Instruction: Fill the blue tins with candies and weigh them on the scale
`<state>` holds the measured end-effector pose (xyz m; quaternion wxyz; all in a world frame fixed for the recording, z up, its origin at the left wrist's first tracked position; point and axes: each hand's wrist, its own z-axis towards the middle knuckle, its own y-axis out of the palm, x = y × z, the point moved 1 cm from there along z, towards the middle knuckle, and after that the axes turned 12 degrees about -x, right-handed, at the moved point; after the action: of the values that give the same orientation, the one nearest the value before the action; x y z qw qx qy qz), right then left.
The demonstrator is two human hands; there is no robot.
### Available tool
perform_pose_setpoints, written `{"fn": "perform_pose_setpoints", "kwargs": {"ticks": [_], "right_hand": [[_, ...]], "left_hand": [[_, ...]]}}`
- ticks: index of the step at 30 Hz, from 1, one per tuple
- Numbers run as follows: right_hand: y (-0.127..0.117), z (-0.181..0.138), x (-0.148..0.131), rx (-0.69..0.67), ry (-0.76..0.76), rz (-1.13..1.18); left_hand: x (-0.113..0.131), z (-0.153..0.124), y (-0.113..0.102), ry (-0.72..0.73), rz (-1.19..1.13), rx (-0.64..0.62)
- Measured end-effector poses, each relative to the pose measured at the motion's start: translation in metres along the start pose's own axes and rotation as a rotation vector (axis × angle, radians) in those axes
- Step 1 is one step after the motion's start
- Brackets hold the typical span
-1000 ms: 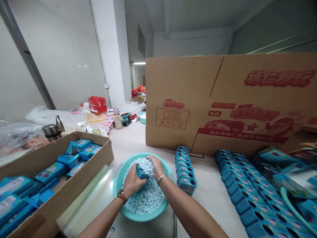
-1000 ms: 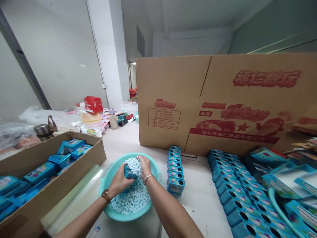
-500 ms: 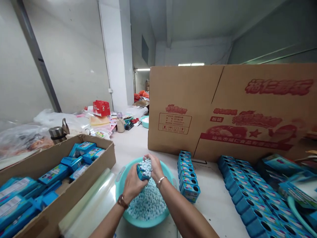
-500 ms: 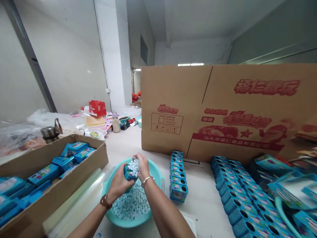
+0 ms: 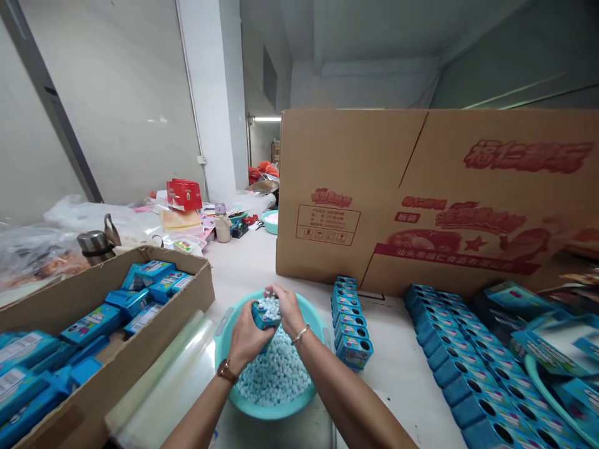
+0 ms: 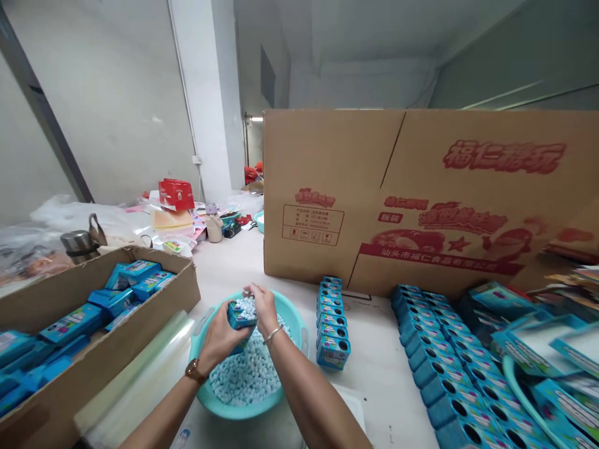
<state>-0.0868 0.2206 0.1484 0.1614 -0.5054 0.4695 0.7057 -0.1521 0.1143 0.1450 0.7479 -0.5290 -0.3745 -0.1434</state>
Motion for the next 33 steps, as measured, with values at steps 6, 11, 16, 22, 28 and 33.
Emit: {"fn": "perform_pose_setpoints", "kwargs": {"ticks": [6, 11, 16, 22, 28, 33], "right_hand": [[-0.001, -0.002, 0.003, 0.025, -0.031, -0.039], [-0.004, -0.002, 0.004, 0.059, -0.033, -0.054], [-0.008, -0.007, 0.005, 0.086, -0.038, -0.094], [-0.006, -0.008, 0.003, 0.057, -0.044, -0.151], [-0.023, -0.012, 0.002, 0.013, -0.002, -0.178], [-0.044, -0.017, -0.008, -0.009, 0.005, -0.223]], "left_hand": [[-0.003, -0.002, 0.002, 0.046, -0.006, 0.033], [-0.003, 0.0, 0.003, 0.065, 0.016, 0.015], [-0.004, 0.003, 0.004, 0.073, 0.032, -0.065], [-0.003, 0.004, 0.006, 0.091, 0.042, -0.063], [-0.012, -0.001, 0.008, 0.124, -0.005, -0.103], [-0.017, -0.01, -0.004, 0.176, -0.127, -0.076]]}}
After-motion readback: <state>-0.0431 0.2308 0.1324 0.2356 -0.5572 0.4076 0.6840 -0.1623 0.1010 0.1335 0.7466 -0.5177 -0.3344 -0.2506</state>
